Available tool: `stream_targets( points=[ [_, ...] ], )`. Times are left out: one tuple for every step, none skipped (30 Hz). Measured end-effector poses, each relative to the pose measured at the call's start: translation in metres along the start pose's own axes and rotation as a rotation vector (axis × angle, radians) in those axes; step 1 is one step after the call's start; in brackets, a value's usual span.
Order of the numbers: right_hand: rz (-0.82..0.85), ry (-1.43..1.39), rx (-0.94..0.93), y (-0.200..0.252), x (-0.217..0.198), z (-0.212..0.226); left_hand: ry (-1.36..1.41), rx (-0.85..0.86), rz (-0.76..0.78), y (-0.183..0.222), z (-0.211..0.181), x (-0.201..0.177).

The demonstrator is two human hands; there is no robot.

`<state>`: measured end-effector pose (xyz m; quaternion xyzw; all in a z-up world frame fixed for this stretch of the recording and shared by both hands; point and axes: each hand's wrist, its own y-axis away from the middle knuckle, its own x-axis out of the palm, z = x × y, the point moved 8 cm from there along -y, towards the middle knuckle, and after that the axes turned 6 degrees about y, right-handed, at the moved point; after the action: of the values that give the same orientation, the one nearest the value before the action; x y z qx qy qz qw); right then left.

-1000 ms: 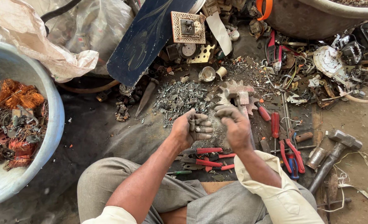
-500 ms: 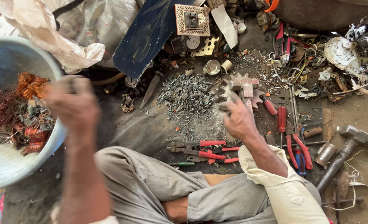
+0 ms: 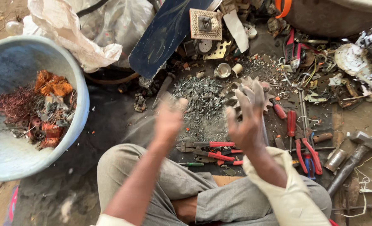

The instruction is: The person breaks down and separates small metal components from scrap using a hammer and pliers, working over a pile of metal shavings and debris.

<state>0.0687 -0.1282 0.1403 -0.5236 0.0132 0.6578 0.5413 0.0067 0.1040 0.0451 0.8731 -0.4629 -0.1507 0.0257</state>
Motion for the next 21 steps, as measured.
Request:
stream_targets(
  points=[
    [-0.068,-0.098,-0.005,0.005,-0.001,0.015,0.262,-0.417,0.097,0.01,0.025,0.039],
    [-0.136,-0.197,-0.009,0.012,-0.002,0.025,0.458,-0.602,0.184,0.024,0.03,0.061],
    [-0.019,-0.196,-0.141,0.019,0.015,0.045,0.654,-0.789,0.272,0.044,0.031,0.078],
    [0.099,-0.195,-0.273,0.026,0.033,0.058,0.851,-0.974,0.361,0.063,0.027,0.092],
    [0.231,-0.007,-0.202,0.028,0.054,0.047,0.707,-0.914,0.18,0.052,0.033,0.064],
    [0.361,0.182,-0.127,0.031,0.074,0.032,0.561,-0.845,0.005,0.034,0.039,0.026],
    [0.483,0.369,-0.059,0.032,0.091,0.017,0.442,-0.555,-0.152,0.005,0.028,-0.011],
    [0.412,0.282,-0.009,0.027,0.091,0.011,0.318,-0.266,-0.306,-0.019,0.016,-0.047],
    [0.361,0.192,0.039,0.028,0.087,0.004,0.109,0.028,-0.498,-0.032,0.003,-0.084],
    [0.31,0.103,0.089,0.03,0.085,0.0,-0.111,0.331,-0.661,-0.032,-0.011,-0.104],
    [0.411,0.087,0.128,0.03,0.104,-0.004,-0.012,0.194,-0.587,-0.045,0.01,-0.097],
    [0.511,0.071,0.167,0.031,0.126,-0.007,0.086,0.061,-0.504,-0.056,0.03,-0.081],
    [0.619,0.051,0.203,0.036,0.145,-0.01,0.179,-0.072,-0.419,-0.061,0.049,-0.064],
    [0.593,0.107,0.078,0.032,0.155,-0.007,0.025,0.079,-0.451,-0.062,0.04,-0.054],
    [0.576,0.162,-0.036,0.031,0.165,-0.004,-0.135,0.219,-0.467,-0.058,0.032,-0.04],
    [0.557,0.216,-0.15,0.034,0.175,0.0,-0.295,0.359,-0.472,-0.053,0.024,-0.03],
    [0.573,0.234,-0.116,0.038,0.183,-0.006,-0.171,0.277,-0.435,-0.055,0.033,-0.03],
    [0.588,0.253,-0.083,0.042,0.191,-0.011,-0.046,0.195,-0.397,-0.056,0.041,-0.03],
    [0.595,0.274,-0.048,0.044,0.197,-0.016,0.08,0.121,-0.354,-0.058,0.044,-0.029],
    [0.534,0.212,-0.007,0.043,0.193,-0.022,0.081,0.103,-0.325,-0.06,0.039,-0.027],
    [0.477,0.146,0.036,0.044,0.186,-0.027,0.078,0.08,-0.296,-0.06,0.037,-0.026]
  ],
)
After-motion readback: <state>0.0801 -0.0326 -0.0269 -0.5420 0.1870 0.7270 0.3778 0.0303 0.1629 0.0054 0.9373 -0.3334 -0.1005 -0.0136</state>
